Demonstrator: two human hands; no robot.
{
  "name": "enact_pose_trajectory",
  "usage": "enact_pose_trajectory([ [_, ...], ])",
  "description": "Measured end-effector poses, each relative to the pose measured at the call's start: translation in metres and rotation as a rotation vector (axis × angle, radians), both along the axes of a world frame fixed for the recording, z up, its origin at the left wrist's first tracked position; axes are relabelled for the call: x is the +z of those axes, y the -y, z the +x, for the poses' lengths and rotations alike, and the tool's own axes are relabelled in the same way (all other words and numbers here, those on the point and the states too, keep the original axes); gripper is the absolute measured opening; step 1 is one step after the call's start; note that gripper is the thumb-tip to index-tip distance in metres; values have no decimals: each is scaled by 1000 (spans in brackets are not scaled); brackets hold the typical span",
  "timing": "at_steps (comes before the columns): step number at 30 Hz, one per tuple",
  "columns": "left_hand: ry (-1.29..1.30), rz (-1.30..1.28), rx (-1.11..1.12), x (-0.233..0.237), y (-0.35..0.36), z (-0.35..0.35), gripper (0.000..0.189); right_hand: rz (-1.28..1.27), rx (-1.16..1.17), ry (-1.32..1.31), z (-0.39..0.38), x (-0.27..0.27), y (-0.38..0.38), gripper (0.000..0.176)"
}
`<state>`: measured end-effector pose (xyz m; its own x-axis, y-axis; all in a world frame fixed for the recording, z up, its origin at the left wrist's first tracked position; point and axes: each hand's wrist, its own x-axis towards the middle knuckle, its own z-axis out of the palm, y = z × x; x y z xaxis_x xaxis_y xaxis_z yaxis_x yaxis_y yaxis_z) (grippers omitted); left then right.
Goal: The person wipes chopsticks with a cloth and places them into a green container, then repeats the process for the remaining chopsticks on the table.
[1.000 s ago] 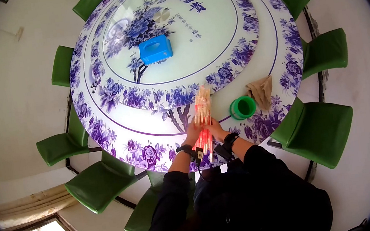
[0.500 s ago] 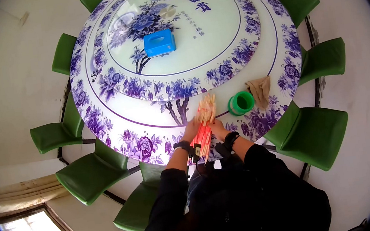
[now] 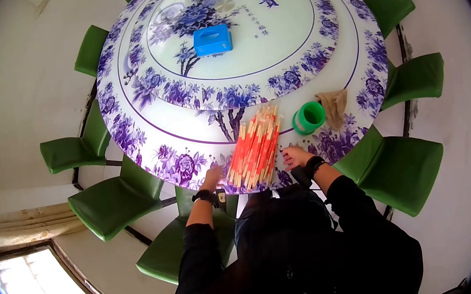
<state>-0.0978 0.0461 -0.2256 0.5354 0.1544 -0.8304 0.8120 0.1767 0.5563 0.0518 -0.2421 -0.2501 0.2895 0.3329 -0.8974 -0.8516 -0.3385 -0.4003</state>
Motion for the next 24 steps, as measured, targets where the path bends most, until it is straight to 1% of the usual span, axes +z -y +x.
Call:
enact_pose_trajectory([
  [1, 58, -152, -25, -5, -2, -10, 39, -23, -9, -78, -4, -3, -1, 46],
  [2, 9, -194, 14, -6, 4, -16, 33, -46, -18, -156, -7, -5, -3, 46],
  [3, 6, -192, 18, -10, 10, -19, 33, -46, -11, -154, -9, 1, -5, 46],
  [5, 8, -189, 29, -19, 19, -19, 32, 34, 95, -188, -13, 21, -14, 50],
  [6, 23, -226, 95, -18, 24, -17, 32, 33, 103, -187, -14, 19, -19, 50],
  [7, 38, -262, 162, -17, 28, -15, 32, 98, 123, -226, -16, 14, -24, 51],
  [8, 41, -261, 172, -16, 30, -11, 32, 164, 144, -263, -15, 9, -28, 52],
  [9, 124, -350, 245, -6, 33, -3, 32, 164, 154, -261, -14, 1, -32, 52],
  [10, 207, -440, 318, -1, 35, 0, 32, 227, 78, -300, -13, -8, -36, 52],
  [11, 292, -427, 353, -35, 30, -2, 33, 289, -1, -341, -14, -17, -37, 51],
  [12, 291, -425, 359, -32, 31, -3, 33, 289, 4, -344, -15, -12, -38, 51],
  [14, 310, -466, 496, -21, 32, 0, 36, 199, -98, -220, -16, 10, -40, 48],
  [15, 528, -129, 78, -40, 23, -6, 35, 199, -95, -219, -13, 6, -37, 48],
  [16, 530, -128, 81, -15, 27, -1, 35, 191, -4, -175, -7, -1, -31, 46],
  [17, 343, -100, 201, 11, 32, 2, 36, 183, 89, -132, -3, -7, -27, 44],
  [18, 153, -71, 321, 32, 34, 4, 37, 184, 96, -133, -1, -5, -24, 44],
  [19, 154, -71, 327, 26, 31, 2, 37, 150, 55, -101, 3, 9, -21, 43],
  [20, 208, 99, 199, 12, 25, 1, 38, 117, 13, -68, 6, 24, -17, 43],
  [21, 260, 267, 70, -2, 20, 0, 40, 152, 25, -24, 10, 37, -11, 38],
  [22, 263, 267, 73, -20, 15, 2, 40, 152, 27, -21, 13, 44, -6, 38],
  [23, 324, 380, -35, -40, 10, 5, 37, 156, 28, 37, 16, 49, -1, 36],
  [24, 386, 491, -145, -50, 7, 9, 34, 157, 28, 97, 19, 59, 2, 34],
])
